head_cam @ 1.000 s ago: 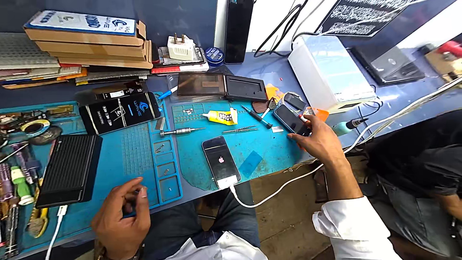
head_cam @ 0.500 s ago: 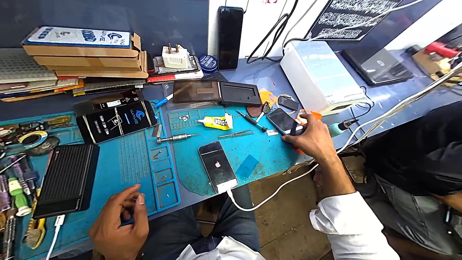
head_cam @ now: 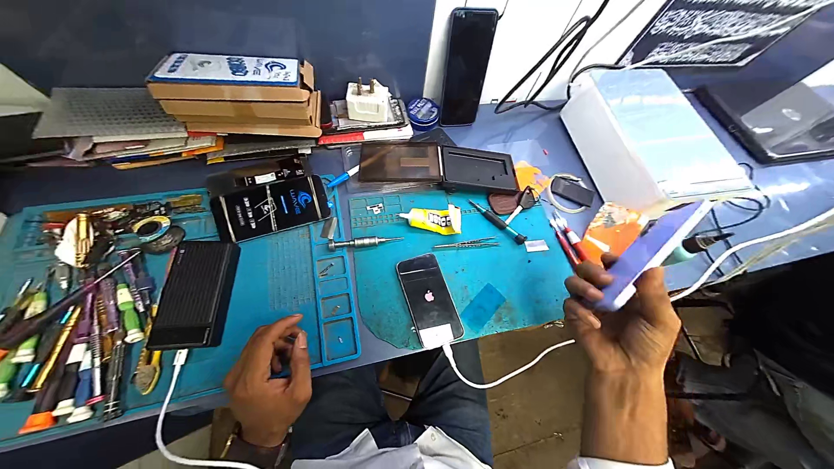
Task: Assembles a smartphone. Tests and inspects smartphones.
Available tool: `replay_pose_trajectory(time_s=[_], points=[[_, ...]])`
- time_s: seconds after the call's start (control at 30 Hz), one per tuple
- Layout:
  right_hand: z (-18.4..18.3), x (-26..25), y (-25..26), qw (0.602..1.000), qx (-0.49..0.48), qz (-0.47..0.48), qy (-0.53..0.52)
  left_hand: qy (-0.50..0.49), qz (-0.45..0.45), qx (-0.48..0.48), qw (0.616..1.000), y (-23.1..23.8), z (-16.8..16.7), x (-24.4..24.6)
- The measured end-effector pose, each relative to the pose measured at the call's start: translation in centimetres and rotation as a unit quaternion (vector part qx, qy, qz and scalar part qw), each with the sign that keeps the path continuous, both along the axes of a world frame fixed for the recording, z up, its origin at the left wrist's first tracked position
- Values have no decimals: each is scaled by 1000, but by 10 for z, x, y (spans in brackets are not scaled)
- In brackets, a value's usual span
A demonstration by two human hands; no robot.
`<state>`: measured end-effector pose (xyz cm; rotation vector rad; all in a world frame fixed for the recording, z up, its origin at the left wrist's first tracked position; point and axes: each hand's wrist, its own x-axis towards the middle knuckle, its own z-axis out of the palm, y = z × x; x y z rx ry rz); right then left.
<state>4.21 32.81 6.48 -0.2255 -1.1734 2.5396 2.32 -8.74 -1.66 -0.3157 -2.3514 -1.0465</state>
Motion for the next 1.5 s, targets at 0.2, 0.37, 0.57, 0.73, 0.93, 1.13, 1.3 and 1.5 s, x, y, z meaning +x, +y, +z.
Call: replay_pose_trajectory(time_s=[0.2, 0.37, 0.57, 0.73, 0.93, 1.13, 1.3, 1.5], points=[[-16, 11, -11, 998, -57, 14, 35, 1, 2, -2, 1000, 2, -1, -1], [-26, 1, -17, 1000, 3, 25, -17, -2, -2, -13, 1000, 1, 0, -2], [-35, -20, -19, 993, 112, 30, -5, 6, -30, -12, 999, 1, 3, -4], [-44, -23, -16, 990, 133, 42, 24, -5, -35, -26, 999, 2, 5, -3], [-49, -25, -13, 986, 148, 57, 42, -4, -33, -38, 999, 4, 7, -3], [-50, -26, -12, 985, 153, 65, 41, 0, -22, -31, 999, 4, 5, -2], [-48, -26, -13, 986, 148, 61, 42, 4, -20, -39, 999, 3, 3, -3], [-49, -26, -12, 987, 145, 61, 41, 2, -23, -37, 999, 4, 3, -3]])
